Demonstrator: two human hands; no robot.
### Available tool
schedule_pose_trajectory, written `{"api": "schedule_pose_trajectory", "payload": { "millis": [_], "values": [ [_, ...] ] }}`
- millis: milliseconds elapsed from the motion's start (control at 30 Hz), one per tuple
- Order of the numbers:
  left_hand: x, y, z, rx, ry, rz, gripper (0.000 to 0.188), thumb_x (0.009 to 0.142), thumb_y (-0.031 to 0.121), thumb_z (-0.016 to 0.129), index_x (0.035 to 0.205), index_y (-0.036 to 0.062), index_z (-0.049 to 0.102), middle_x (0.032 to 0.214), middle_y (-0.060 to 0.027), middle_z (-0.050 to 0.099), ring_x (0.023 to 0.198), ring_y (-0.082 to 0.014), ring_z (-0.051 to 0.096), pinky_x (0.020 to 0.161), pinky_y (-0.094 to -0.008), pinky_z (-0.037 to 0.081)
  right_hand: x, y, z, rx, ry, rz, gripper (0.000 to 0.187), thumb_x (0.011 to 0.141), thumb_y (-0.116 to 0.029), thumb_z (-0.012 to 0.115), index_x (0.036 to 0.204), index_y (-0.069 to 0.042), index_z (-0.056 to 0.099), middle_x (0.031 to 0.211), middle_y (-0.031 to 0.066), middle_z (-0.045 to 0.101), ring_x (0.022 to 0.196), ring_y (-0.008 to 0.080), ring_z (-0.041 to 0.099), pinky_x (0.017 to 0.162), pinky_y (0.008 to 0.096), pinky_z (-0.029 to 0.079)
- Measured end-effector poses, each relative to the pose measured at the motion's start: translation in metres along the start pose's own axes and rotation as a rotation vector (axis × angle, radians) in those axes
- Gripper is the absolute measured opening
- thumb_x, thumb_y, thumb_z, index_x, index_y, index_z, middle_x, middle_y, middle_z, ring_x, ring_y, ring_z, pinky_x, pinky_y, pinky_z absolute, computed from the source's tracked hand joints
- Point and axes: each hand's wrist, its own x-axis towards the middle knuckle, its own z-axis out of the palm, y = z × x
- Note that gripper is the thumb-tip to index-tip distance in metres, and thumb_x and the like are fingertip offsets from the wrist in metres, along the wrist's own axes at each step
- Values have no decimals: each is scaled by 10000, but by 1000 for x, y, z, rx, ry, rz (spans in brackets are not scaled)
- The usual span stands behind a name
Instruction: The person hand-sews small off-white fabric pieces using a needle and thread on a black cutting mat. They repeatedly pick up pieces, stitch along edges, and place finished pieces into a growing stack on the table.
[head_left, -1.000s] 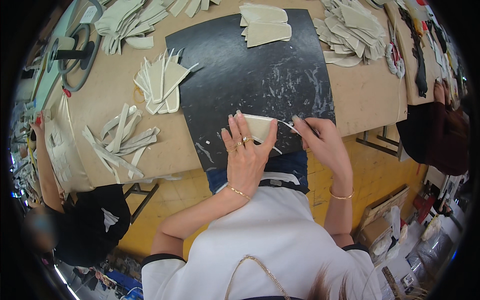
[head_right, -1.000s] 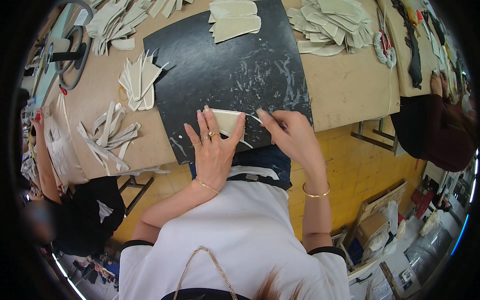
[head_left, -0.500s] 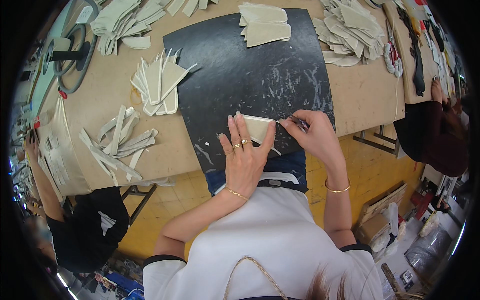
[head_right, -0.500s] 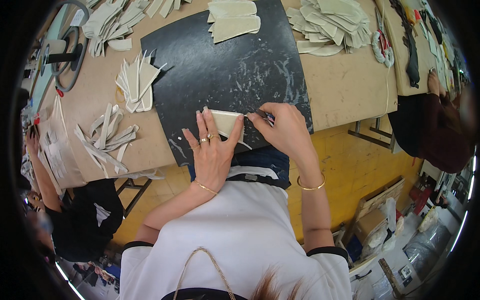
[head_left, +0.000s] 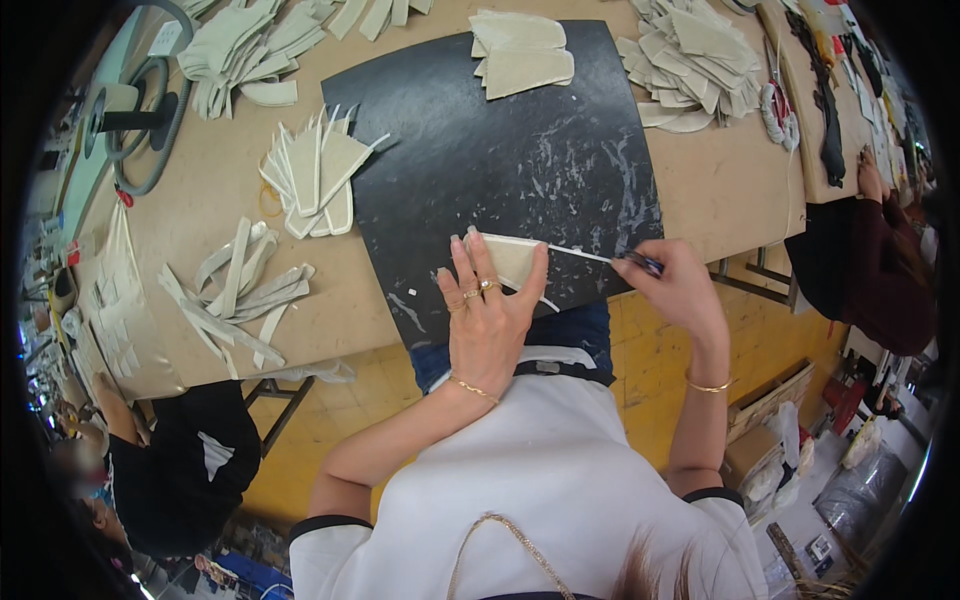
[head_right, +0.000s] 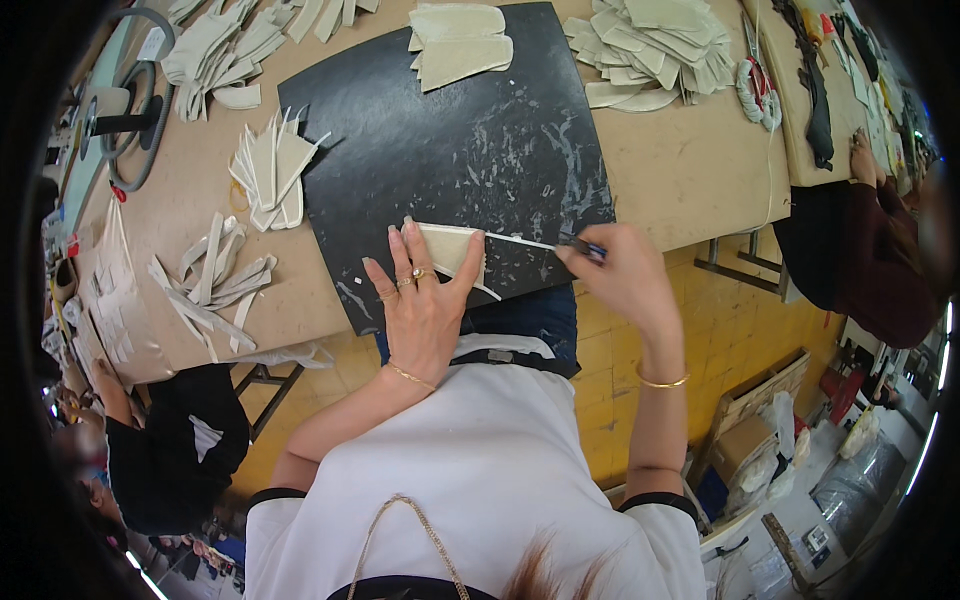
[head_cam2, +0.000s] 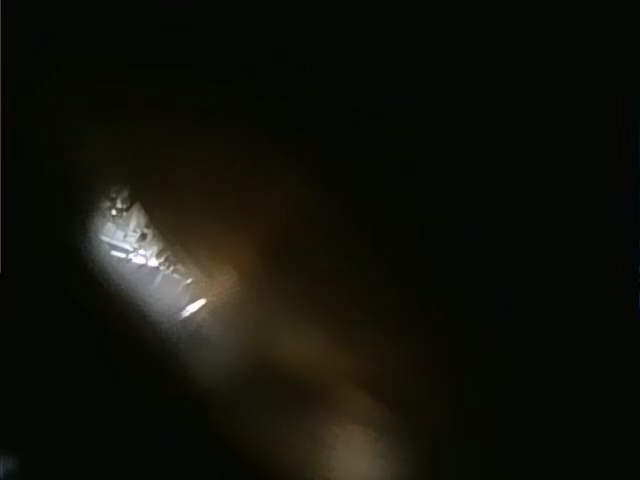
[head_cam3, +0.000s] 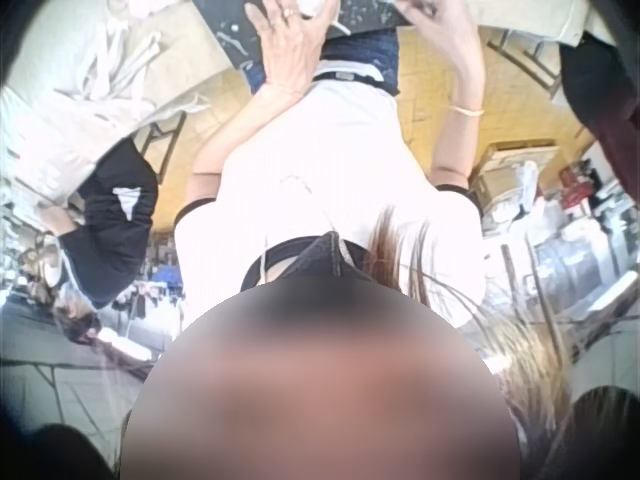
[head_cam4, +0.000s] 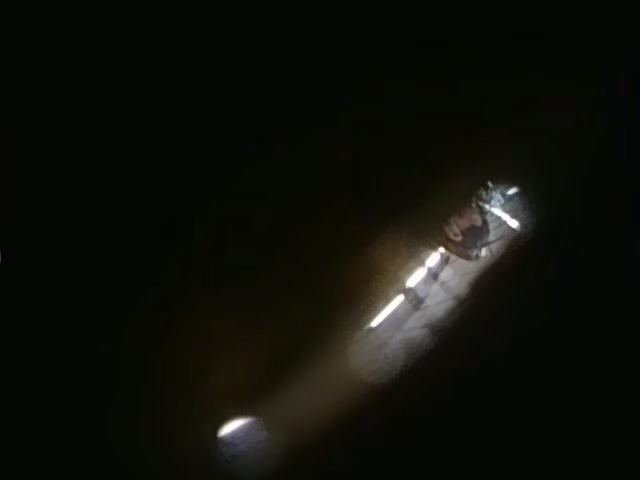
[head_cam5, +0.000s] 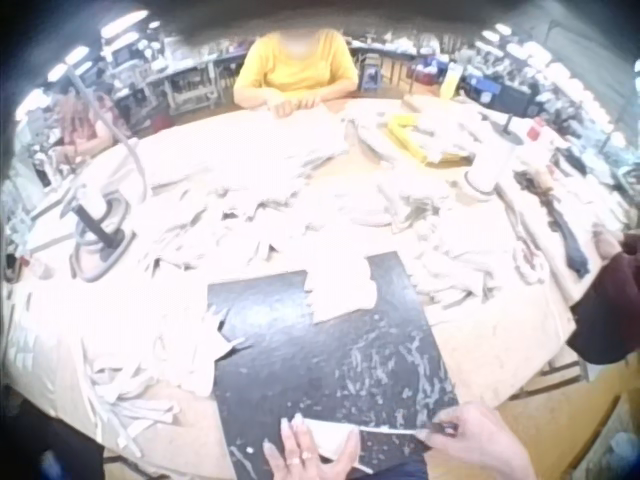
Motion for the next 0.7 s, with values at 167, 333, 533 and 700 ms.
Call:
{"api": "schedule_pose_trajectory", "payload": {
  "millis": [167, 333, 533, 700],
  "values": [
    [4, -21, -1, -93, 49, 2, 704, 869, 53, 568, 1481, 380, 445, 1497, -200, 441, 1428, -469, 316, 1145, -677, 94, -4, 40, -59, 172, -124, 14, 305, 881, -239, 739, 790, 43, 667, 601, -31, 458, 582, 67, 378, 517, 281, 325],
    [32, -59, -5, -105, 100, -86, 669, 835, 72, 604, 1470, 237, 478, 1495, -171, 458, 1451, -476, 263, 1146, -578, 234, 41, 52, -137, 41, 24, -180, 285, 886, -236, 745, 832, 35, 674, 640, -56, 475, 629, 39, 378, 544, 252, 316],
    [37, -75, -9, -197, 74, -224, 517, 940, 216, 587, 1446, 169, 491, 1423, -207, 491, 1445, -421, 280, 1168, -602, 146, 118, 16, -138, -625, 801, -229, 424, 891, -363, 709, 1112, -5, 652, 960, 143, 632, 781, 275, 653, 665, 381, 514],
    [13, -68, -10, -292, 95, -278, 517, 925, 312, 632, 1401, 138, 527, 1388, -216, 467, 1415, -408, 310, 1165, -639, 73, 69, -41, -31, -433, 647, -262, 458, 977, -248, 569, 1374, -34, 485, 1146, 223, 549, 909, 418, 637, 737, 491, 531]
  ]
}}
